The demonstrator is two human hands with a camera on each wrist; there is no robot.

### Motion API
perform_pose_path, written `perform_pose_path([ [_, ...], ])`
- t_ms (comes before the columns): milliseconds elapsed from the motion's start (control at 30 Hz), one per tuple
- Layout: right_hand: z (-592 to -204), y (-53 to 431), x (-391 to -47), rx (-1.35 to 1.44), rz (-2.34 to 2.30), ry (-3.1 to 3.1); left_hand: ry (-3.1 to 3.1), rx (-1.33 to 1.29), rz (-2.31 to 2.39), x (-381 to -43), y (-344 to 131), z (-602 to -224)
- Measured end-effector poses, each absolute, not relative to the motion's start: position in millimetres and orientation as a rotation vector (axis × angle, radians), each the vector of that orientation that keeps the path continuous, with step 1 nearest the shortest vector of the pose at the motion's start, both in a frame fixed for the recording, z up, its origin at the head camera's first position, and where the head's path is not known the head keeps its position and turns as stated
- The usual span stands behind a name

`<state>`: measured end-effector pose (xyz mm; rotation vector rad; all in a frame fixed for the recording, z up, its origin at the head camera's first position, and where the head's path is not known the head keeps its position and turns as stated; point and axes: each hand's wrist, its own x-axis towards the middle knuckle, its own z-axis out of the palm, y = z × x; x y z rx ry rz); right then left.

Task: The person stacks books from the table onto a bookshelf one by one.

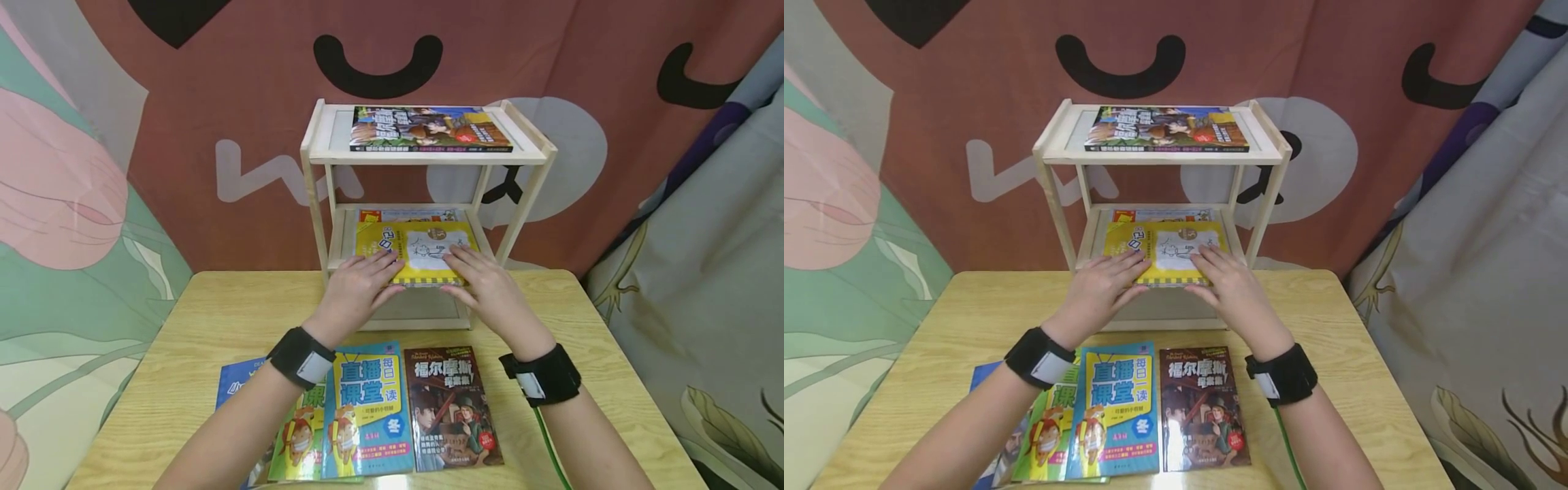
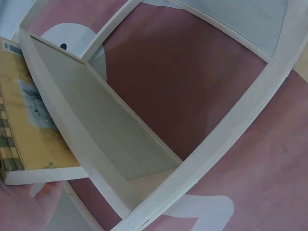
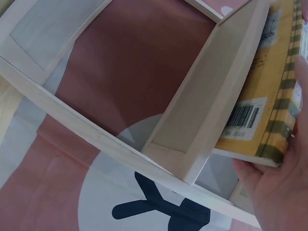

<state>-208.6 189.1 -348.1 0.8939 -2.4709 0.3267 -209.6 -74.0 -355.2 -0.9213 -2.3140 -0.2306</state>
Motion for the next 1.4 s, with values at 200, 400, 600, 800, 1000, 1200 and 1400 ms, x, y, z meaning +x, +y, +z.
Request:
perform_pose_path([
  [200, -347.3, 187.9, -213.3, 0.887, 0.352, -2.507, -2.316, -0.931, -0.360, -213.2, -72.8, -353.7],
  [400, -347.0, 184.7, -223.4, 0.877, 0.324, -2.504, -2.282, -0.918, -0.383, -217.8, -73.0, -355.7],
  [600, -345.4, 181.5, -230.7, 0.859, 0.312, -2.528, -2.282, -0.856, -0.331, -221.7, -73.0, -358.7],
  [800, -344.2, 179.6, -237.2, 0.838, 0.311, -2.585, -2.324, -0.792, -0.274, -226.9, -72.1, -358.2],
  [1000, -345.3, 178.4, -244.7, 0.821, 0.303, -2.622, -2.360, -0.751, -0.271, -232.3, -70.7, -357.4],
  [1200, -345.4, 174.9, -248.8, 0.814, 0.301, -2.630, -2.394, -0.712, -0.247, -235.6, -71.1, -359.0],
  [1400, -346.2, 173.1, -251.6, 0.793, 0.307, -2.641, -2.440, -0.705, -0.212, -235.2, -71.0, -359.0],
])
